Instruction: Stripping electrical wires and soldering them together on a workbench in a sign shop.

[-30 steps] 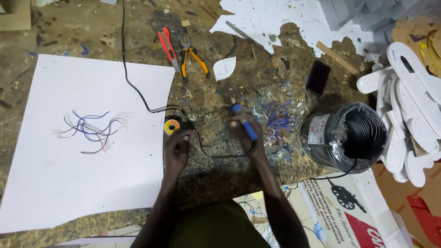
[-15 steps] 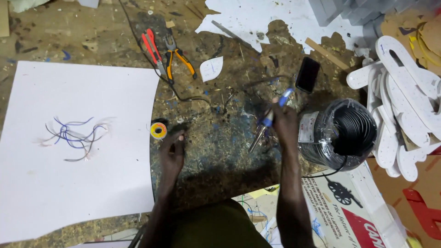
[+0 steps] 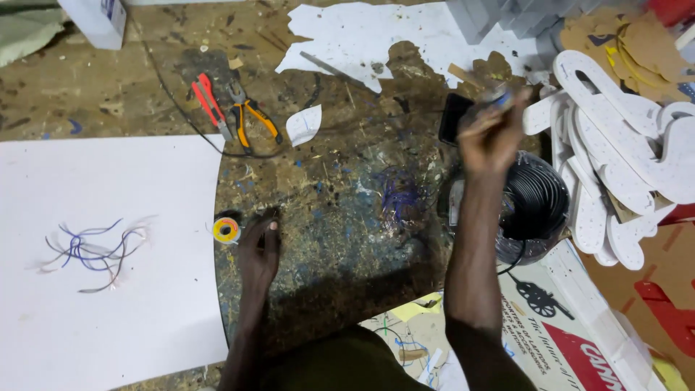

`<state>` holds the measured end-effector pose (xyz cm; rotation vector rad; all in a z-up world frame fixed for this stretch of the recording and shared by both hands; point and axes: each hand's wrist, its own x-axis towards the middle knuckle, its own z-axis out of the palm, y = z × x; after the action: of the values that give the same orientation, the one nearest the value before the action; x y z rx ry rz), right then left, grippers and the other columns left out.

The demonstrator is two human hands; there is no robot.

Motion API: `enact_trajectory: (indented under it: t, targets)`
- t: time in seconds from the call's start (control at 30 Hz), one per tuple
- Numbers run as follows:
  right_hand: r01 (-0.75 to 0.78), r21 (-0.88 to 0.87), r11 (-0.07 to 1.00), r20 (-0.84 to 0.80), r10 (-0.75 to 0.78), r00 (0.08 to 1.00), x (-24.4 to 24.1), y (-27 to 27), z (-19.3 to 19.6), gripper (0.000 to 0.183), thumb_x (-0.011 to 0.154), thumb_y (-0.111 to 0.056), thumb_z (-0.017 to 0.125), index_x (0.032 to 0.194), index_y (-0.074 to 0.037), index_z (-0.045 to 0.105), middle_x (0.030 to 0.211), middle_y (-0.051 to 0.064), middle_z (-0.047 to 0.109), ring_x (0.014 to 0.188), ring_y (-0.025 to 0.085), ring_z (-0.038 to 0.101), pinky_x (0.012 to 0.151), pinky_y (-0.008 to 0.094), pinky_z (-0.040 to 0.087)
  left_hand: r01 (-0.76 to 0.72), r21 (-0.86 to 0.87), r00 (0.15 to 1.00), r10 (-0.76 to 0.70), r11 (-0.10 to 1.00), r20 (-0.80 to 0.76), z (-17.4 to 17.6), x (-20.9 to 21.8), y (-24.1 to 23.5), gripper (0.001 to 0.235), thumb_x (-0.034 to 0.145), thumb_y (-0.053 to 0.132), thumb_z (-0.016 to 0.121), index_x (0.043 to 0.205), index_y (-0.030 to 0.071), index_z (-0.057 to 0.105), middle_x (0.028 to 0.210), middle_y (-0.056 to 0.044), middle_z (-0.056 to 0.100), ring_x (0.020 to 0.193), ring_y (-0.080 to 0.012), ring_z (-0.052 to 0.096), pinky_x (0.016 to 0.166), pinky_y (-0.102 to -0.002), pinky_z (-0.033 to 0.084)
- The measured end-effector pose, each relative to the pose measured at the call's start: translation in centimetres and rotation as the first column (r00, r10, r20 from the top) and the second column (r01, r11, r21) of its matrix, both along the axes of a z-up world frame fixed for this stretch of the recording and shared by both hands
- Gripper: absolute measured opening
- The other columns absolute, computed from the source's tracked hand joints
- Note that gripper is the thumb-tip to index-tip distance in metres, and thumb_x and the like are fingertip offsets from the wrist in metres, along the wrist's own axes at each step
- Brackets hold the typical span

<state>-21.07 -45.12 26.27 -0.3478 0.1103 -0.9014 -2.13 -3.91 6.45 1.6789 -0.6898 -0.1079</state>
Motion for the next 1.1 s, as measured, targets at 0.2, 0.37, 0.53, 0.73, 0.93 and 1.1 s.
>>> enact_trajectory:
  t: [0.2,0.37,0.53,0.73,0.93,1.1]
  targets:
    - [0.256,0.065,0.964,-0.145,-0.245,0.959,1.7,8.1,-1.1,0.013,0.101,-0.021,0.090,0.097,-0.011,0.083,0.087,0.009,0.082,0.074,0.015,0.081,0.069,0.026,0.074,-0.017,-0.051,0.999,0.015,0.999,-0.030,2.1,-1.1,-0.3,0.026,0.121,0.019,0.063,0.125,0.002,0.083,0.124,-0.022,0.080,0.124,-0.0465,0.075,0.109,-0.058,0.058]
    - [0.036,-0.053,0.998,-0.529,-0.058,0.847,4.8,8.7,-10.2,0.024,0.104,-0.032,0.081,0.094,-0.012,0.073,0.079,0.007,0.078,0.061,0.015,0.075,0.053,0.025,0.063,-0.018,0.010,0.998,0.018,1.000,-0.063,-1.1,0.1,1.2,0.029,0.121,0.022,0.064,0.125,0.003,0.085,0.113,-0.023,0.080,0.114,-0.0475,0.077,0.101,-0.057,0.061]
    - [-0.085,-0.326,0.942,-0.558,-0.118,0.821,6.5,7.7,0.0,0.016,0.107,-0.015,0.076,0.098,-0.006,0.067,0.071,0.010,0.072,0.049,0.016,0.070,0.043,0.027,0.062,-0.010,0.036,0.994,0.014,0.999,-0.110,-0.6,1.0,1.4,0.029,0.121,0.025,0.065,0.126,0.005,0.085,0.112,-0.023,0.079,0.115,-0.0468,0.077,0.098,-0.055,0.062]
    - [-0.093,-0.680,0.727,-0.357,-0.218,0.908,6.7,8.9,1.3,0.027,0.117,-0.010,0.067,0.142,-0.001,0.073,0.090,0.006,0.078,0.056,0.009,0.058,0.047,0.025,0.048,-0.020,0.064,0.985,0.031,0.998,-0.170,0.3,0.4,1.5,0.047,0.117,0.045,0.052,0.134,0.012,0.081,0.131,-0.008,0.084,0.130,-0.0297,0.075,0.098,-0.044,0.060]
    - [-0.372,-0.477,0.796,-0.724,-0.116,0.680,7.9,13.4,-9.6,0.050,0.102,-0.012,0.080,0.146,-0.001,0.061,0.077,0.023,0.077,0.036,0.013,0.053,0.029,0.025,0.035,0.000,0.016,0.998,0.001,1.000,-0.056,-0.5,1.2,1.8,0.033,0.114,0.002,0.064,0.145,0.001,0.074,0.124,-0.021,0.084,0.123,-0.0434,0.077,0.108,-0.056,0.059]
    - [-0.529,-0.598,0.602,-0.761,-0.221,0.610,6.0,15.1,-9.0,0.041,0.109,-0.020,0.080,0.142,0.005,0.076,0.086,0.023,0.081,0.050,0.012,0.056,0.046,0.029,0.049,0.030,0.123,0.999,-0.035,0.992,0.040,-2.1,1.1,2.0,0.033,0.104,0.004,0.076,0.137,-0.002,0.078,0.120,-0.031,0.080,0.115,-0.0553,0.075,0.097,-0.061,0.062]
